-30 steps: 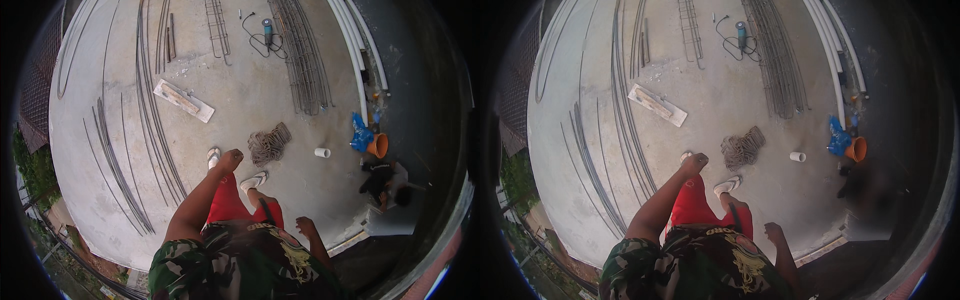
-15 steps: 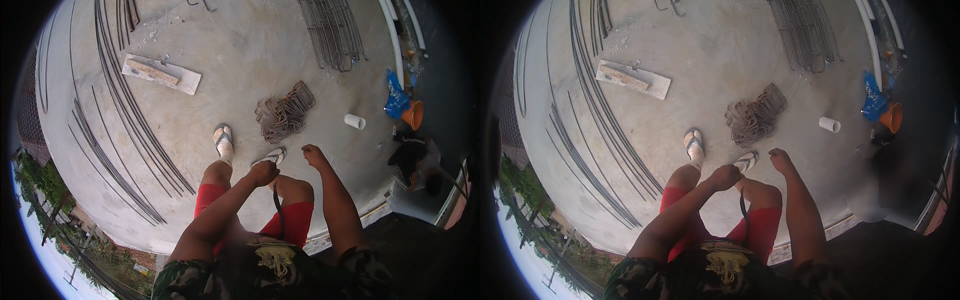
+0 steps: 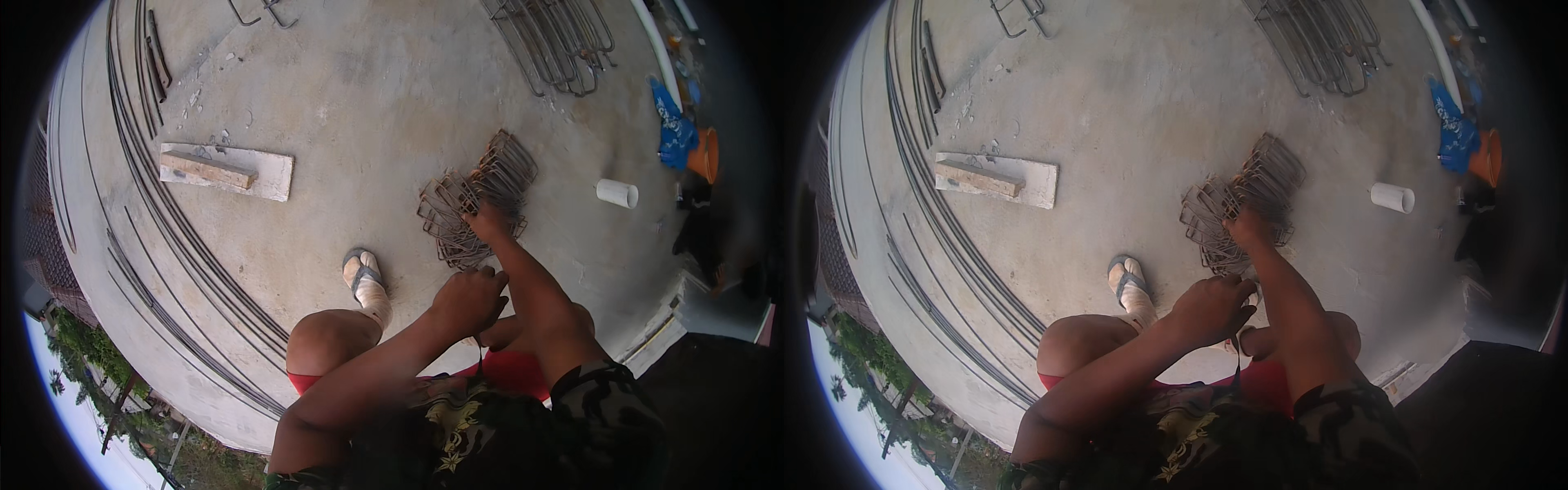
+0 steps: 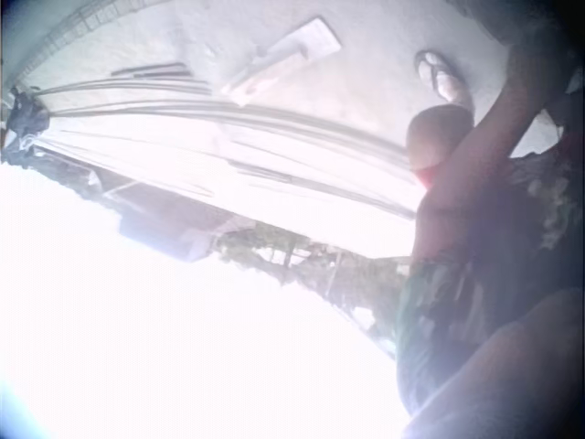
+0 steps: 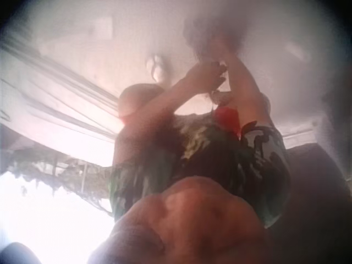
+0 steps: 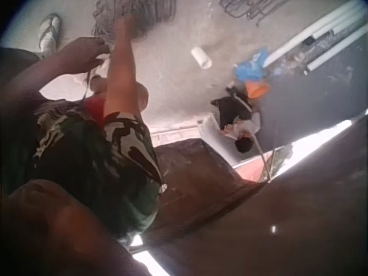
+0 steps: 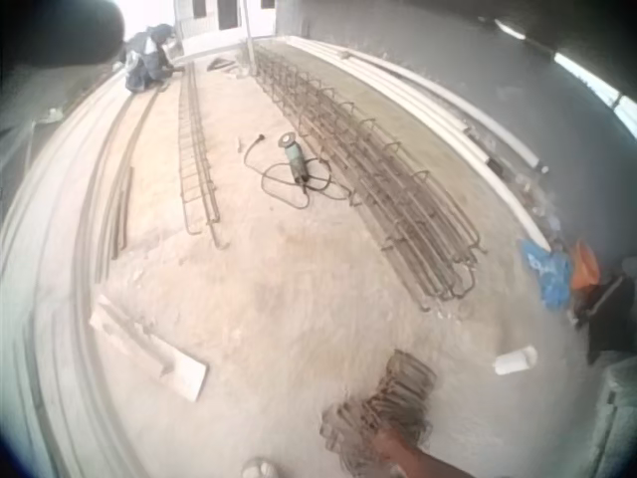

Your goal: The person gathers small U-shaped rebar stirrups and threads them onto a long rebar rod, then places the assembled unit onto a larger rebar cage structure. The person repeats this process, adding more stirrups to the rod and positioning them along the cage.

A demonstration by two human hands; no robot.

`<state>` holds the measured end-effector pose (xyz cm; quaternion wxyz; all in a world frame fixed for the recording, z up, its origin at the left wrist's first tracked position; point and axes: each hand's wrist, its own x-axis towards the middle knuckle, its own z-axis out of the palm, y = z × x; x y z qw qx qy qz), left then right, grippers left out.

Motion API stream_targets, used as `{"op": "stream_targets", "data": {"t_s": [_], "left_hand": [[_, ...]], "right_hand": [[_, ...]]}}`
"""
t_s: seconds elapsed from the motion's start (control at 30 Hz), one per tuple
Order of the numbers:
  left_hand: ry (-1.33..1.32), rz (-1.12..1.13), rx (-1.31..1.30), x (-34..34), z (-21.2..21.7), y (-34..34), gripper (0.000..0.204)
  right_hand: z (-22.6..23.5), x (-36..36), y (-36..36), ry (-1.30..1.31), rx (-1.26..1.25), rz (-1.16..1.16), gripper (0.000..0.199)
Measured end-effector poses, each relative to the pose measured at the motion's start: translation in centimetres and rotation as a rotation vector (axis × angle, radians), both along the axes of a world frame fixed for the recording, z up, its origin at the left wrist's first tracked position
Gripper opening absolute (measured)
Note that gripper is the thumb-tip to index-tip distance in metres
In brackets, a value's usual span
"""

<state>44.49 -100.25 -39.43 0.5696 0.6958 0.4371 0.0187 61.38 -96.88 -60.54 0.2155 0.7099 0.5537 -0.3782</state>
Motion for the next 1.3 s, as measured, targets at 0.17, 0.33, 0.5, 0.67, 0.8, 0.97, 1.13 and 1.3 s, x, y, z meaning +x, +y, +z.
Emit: {"op": "stream_targets", "data": {"t_s": [0.17, 0.33, 0.5, 0.67, 0.8, 0.97, 1.13, 1.3], "left_hand": [[0.111, -0.002, 0.342, -0.5, -1.7, 3.0, 0.030], [0.070, -0.149, 0.409, 1.5, -0.8, 4.3, 0.027], [0.094, -0.225, 0.340, 2.1, -2.2, 3.8, 0.031], [0.075, -0.150, 0.284, 0.3, 0.0, 3.0, 0.037], [0.071, -0.111, 0.170, -1.3, 0.3, 0.7, 0.038], [0.146, -0.128, 0.076, -1.3, 0.1, -0.9, 0.036], [0.103, -0.079, 0.159, -0.9, 0.5, -1.0, 0.036], [0.119, -0.074, 0.189, -0.4, 0.8, -0.5, 0.034]], "right_hand": [[-0.3, -3.6, -1.8, 0.052, -0.097, 0.017, 0.063], [9.3, -6.9, -2.4, 0.108, 0.125, 0.362, 0.059], [0.5, -0.1, 2.1, 0.139, 0.293, -0.119, 0.053], [-2.8, 11.7, 9.5, -0.005, 0.285, -0.225, 0.073], [-4.1, 15.2, 12.2, 0.011, 0.143, -0.031, 0.112], [-7.3, 15.0, 12.4, 0.013, 0.112, 0.111, 0.114], [-7.1, 15.1, 11.9, 0.114, 0.104, -0.027, 0.107], [-6.6, 15.7, 10.9, 0.254, -0.025, -0.202, 0.101]]}}
